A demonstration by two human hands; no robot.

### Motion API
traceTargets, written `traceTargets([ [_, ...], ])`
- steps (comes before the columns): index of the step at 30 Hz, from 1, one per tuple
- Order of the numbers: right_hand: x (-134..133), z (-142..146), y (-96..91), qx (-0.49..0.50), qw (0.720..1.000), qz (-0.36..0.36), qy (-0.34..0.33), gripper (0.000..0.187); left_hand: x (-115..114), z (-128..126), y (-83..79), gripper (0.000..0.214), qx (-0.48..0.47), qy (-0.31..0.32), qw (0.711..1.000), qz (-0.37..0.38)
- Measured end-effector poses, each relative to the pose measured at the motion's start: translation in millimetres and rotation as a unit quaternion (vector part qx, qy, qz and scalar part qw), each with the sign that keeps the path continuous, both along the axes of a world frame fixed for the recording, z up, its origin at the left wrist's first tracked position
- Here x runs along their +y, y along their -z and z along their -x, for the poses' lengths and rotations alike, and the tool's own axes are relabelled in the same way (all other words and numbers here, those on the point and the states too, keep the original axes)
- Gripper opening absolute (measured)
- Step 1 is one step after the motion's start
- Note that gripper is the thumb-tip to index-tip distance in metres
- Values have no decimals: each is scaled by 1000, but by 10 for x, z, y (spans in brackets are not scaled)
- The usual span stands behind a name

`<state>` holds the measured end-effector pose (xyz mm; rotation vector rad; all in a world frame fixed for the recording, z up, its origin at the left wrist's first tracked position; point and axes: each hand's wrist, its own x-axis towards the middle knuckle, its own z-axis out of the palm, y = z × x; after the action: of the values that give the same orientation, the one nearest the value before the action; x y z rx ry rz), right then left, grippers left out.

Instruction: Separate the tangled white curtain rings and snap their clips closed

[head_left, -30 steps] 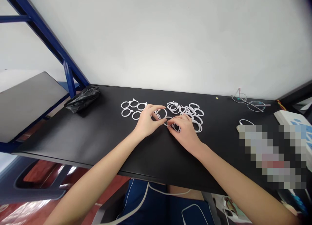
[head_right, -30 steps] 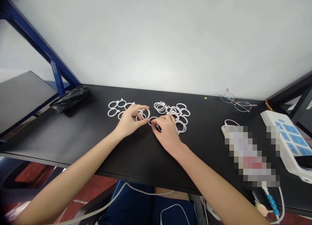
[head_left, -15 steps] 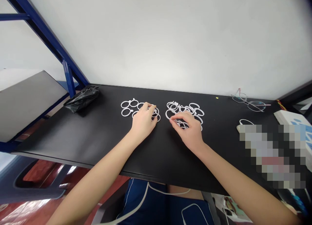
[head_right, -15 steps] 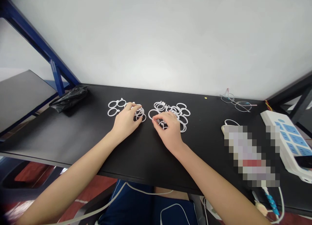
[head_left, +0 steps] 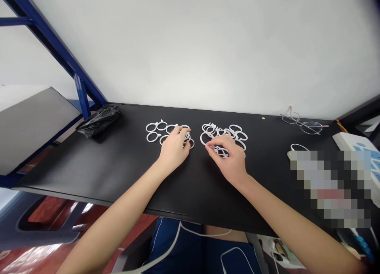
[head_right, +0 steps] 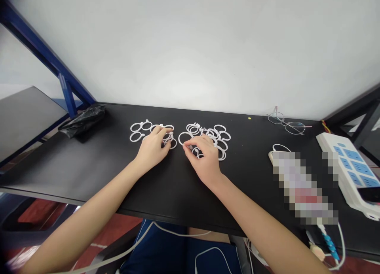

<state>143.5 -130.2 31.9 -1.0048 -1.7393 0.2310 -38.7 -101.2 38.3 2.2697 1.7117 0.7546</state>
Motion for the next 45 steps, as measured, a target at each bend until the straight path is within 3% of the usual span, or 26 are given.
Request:
traceTargets([
  [3, -13, 5, -14, 5, 1000, 3, -11, 10, -1, -26, -24, 30, -137, 41, 990, 20],
  [7, -44, 15, -44, 21, 998, 18, -51, 12, -17, -78, -73, 38, -325, 122, 932, 103],
  [11, -76, 26, -54, 48, 992, 46, -104, 11, -38, -113, -97, 37, -370, 218, 887, 169],
  [18, -90, 34, -30, 64, 990, 64, -107, 11, -48, -134, -77, 29, -359, 224, 889, 174],
  [24, -89, 9, -84, 47, 996, 50, -54, 14, -38, -129, -73, 27, -388, 192, 892, 131],
  [29, -101, 7, -95, -12, 993, 67, -100, 11, -37, -118, -65, 30, -418, 185, 884, 100],
  [34, -94, 17, -61, -55, 992, 40, -105, 15, -56, -124, -71, 30, -377, 183, 904, 81],
  [40, -98, 23, -44, -90, 988, 31, -124, 17, -85, -121, -97, 50, -382, 195, 897, 102],
  [45, -111, 42, -7, -102, 983, 35, -151, 17, -121, -137, -76, 66, -382, 135, 907, 115],
])
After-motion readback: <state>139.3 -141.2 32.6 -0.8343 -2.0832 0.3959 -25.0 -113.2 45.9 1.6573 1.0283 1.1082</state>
